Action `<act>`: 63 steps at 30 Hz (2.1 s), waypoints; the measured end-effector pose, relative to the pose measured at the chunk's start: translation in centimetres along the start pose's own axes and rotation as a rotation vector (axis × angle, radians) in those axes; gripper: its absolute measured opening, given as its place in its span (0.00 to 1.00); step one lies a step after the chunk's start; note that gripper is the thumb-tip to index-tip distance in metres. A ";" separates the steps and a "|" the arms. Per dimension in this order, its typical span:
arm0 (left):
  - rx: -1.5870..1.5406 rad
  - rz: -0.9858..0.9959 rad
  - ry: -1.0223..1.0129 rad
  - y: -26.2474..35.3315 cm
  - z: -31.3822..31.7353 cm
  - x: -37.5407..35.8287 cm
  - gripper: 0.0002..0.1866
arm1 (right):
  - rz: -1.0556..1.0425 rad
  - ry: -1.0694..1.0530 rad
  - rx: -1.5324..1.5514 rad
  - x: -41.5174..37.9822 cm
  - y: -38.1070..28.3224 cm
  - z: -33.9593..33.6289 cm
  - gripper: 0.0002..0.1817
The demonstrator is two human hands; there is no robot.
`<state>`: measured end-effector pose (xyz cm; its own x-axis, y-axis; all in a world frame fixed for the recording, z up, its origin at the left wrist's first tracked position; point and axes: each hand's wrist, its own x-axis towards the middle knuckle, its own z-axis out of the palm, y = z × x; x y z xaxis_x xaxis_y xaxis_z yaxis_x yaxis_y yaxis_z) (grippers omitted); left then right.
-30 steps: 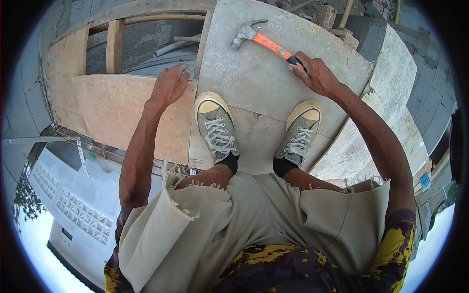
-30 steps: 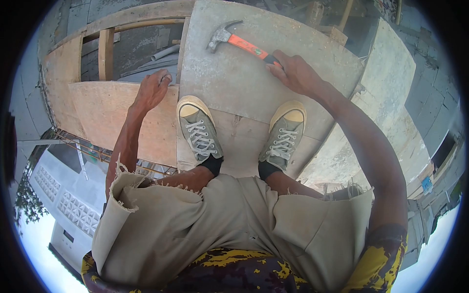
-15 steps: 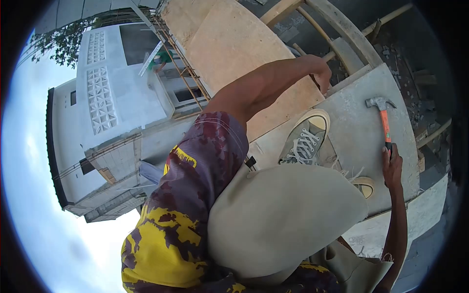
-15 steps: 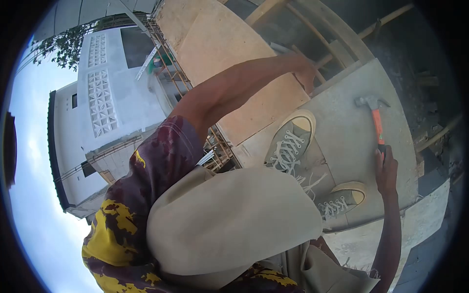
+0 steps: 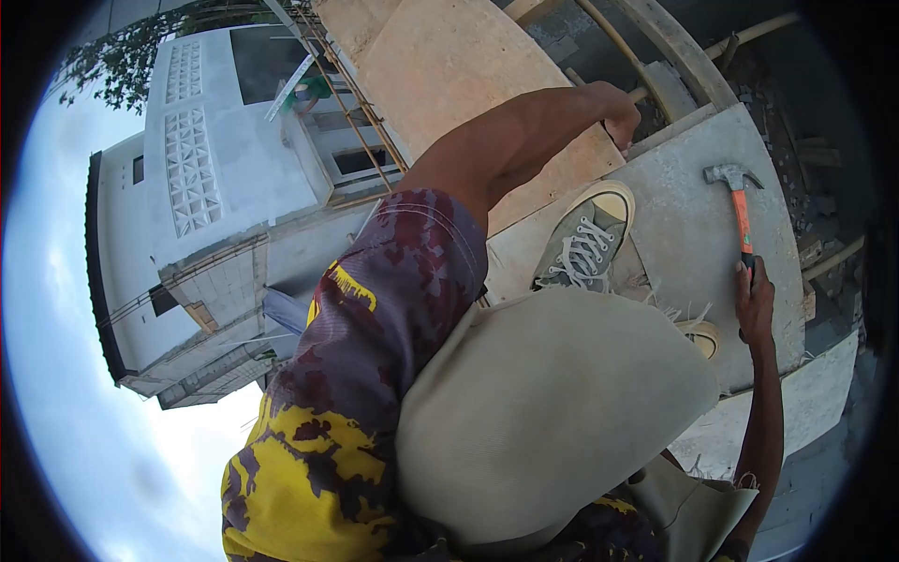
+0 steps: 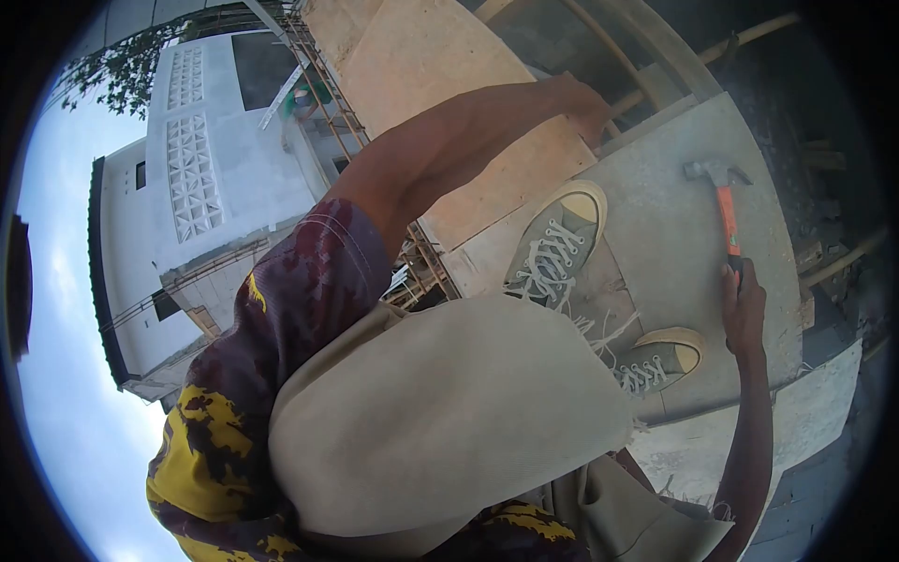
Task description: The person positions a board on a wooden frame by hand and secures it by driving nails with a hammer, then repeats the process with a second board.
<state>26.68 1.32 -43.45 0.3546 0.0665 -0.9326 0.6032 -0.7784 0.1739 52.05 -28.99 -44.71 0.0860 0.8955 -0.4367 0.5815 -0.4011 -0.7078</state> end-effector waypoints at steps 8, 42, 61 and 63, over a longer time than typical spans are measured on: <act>-0.025 0.046 0.178 -1.2 1.7 1.7 0.32 | -0.017 0.004 -0.016 0.2 0.1 0.0 0.18; -0.242 0.054 1.182 -0.4 8.6 -1.9 0.16 | 0.078 -0.137 -0.038 1.3 -1.3 -1.5 0.14; -0.065 0.085 1.087 -1.6 9.3 -3.1 0.21 | 0.194 -0.050 -0.215 -4.2 -5.6 -7.4 0.16; -0.051 0.098 1.104 -1.2 9.0 -3.0 0.20 | 0.302 -0.018 -0.232 -8.6 -5.3 -8.7 0.18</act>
<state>18.44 -3.54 -43.68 0.8290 0.5452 -0.1245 0.5572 -0.7859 0.2681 55.21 -32.89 -32.38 0.2683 0.7392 -0.6178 0.7002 -0.5900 -0.4019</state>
